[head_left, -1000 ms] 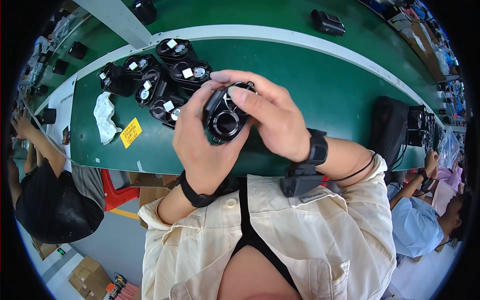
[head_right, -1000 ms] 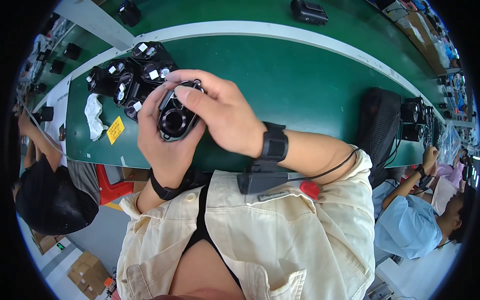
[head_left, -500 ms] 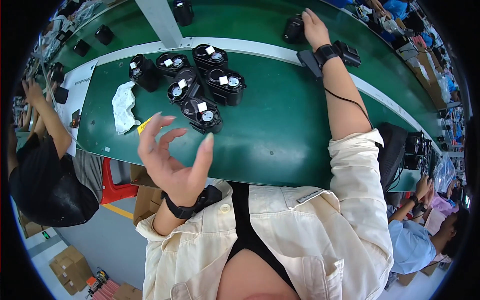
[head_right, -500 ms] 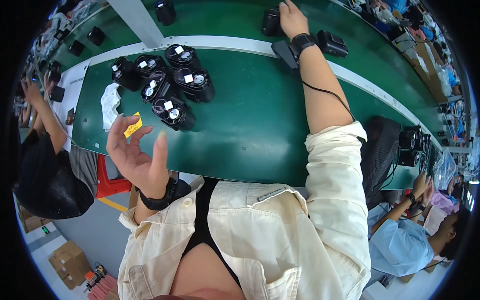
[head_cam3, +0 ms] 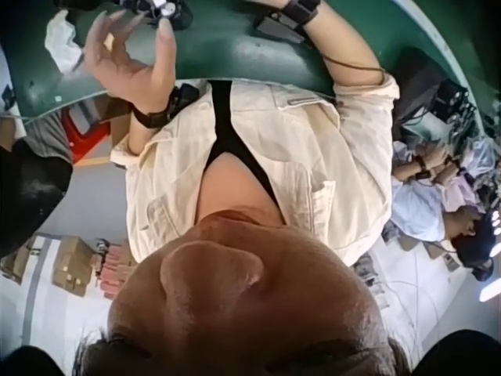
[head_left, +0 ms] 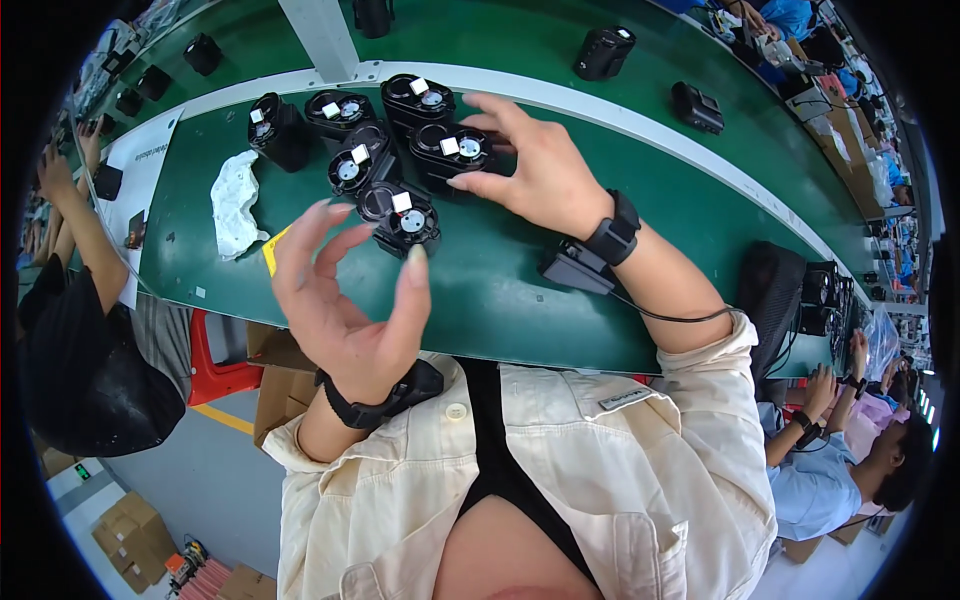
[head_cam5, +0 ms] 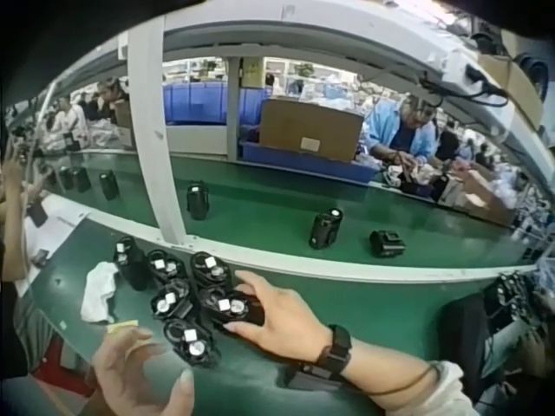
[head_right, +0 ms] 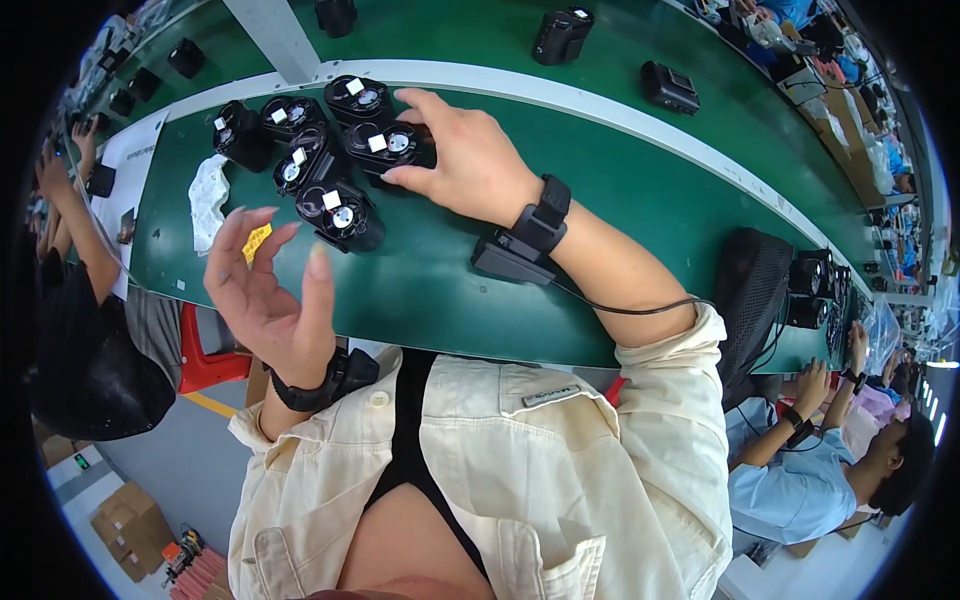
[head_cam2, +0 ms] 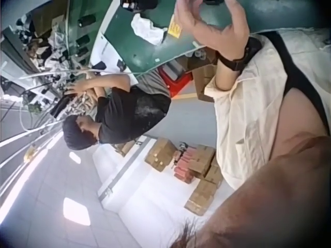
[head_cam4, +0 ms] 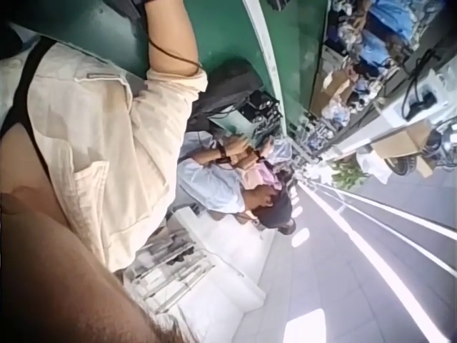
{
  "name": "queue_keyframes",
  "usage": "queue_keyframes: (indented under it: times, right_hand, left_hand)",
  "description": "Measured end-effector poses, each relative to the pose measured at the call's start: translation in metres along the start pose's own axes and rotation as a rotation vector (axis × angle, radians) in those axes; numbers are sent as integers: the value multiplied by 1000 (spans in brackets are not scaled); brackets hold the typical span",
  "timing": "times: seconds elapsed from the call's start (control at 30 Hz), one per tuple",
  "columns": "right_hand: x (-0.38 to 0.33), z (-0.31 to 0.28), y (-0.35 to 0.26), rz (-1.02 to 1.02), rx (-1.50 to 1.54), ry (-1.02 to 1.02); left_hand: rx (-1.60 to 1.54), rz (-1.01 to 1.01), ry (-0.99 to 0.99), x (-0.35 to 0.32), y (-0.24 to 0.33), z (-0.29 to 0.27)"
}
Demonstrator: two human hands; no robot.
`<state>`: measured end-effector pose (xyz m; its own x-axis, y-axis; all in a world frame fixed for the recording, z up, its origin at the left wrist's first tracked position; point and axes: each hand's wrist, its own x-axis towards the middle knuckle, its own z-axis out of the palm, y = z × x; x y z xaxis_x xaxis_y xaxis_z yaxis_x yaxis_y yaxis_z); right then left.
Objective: The person picks up a rangefinder, peels a small white sticker from its lens area, and then presses a new white sticker onto the same spot. This process is repeated for several rangefinders, which are then placed back on the table.
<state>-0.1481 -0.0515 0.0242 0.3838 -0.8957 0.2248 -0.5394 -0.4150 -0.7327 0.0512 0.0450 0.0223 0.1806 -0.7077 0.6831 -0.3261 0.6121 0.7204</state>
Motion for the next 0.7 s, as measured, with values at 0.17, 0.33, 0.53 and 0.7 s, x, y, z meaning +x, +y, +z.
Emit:
queue_keyframes:
  times: [0.17,0.33,0.53,0.7]
  right_hand:
    - [-16,-45,-2,-65,262,-182]
    - [-55,-65,-42,-120,679,-333]
    - [-73,-77,-73,-454,69,44]
    - [-80,-60,-75,-576,-128,259]
  left_hand:
    - [115,110,-281,13,17,14]
    - [-205,-211,-552,8,30,34]
    - [-104,-240,-361,-2,29,39]
    - [8,46,-326,-6,27,43]
